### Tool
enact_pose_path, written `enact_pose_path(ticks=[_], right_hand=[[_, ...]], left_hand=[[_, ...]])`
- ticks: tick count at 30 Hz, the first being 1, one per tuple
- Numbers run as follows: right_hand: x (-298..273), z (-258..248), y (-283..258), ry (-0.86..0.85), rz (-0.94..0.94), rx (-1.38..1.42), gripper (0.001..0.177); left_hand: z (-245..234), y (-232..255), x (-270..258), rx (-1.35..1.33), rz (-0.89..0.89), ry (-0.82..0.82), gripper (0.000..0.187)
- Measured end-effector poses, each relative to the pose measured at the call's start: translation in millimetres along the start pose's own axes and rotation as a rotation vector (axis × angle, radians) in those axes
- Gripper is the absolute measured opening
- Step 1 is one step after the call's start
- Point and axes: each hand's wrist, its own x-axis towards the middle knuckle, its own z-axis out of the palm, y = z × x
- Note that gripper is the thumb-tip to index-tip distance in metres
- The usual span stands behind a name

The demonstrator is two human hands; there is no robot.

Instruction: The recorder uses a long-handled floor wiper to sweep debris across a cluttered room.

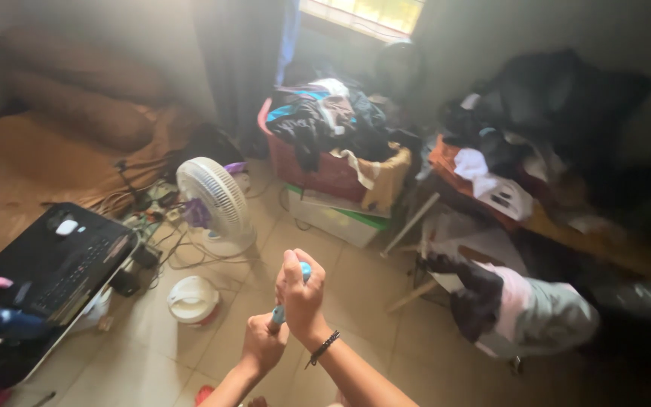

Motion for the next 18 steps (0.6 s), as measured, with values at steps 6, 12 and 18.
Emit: enact_pose_path(ticks=[6, 12, 18], right_hand=[[34, -10, 0, -0.176, 0.074, 0.004, 0.035], [71, -34, -19, -0.602, 0.288, -0.025, 0.026], [95, -37, -81, -1.058, 0.015, -0.520, 0.022]], left_hand=[[8, -1, 19, 0.057, -0.022, 0.137, 0.025], [17, 7, 30, 0.146, -0.140, 0.317, 0.030], [32, 7, 12, 0.340, -0.150, 0.552, 0.028]])
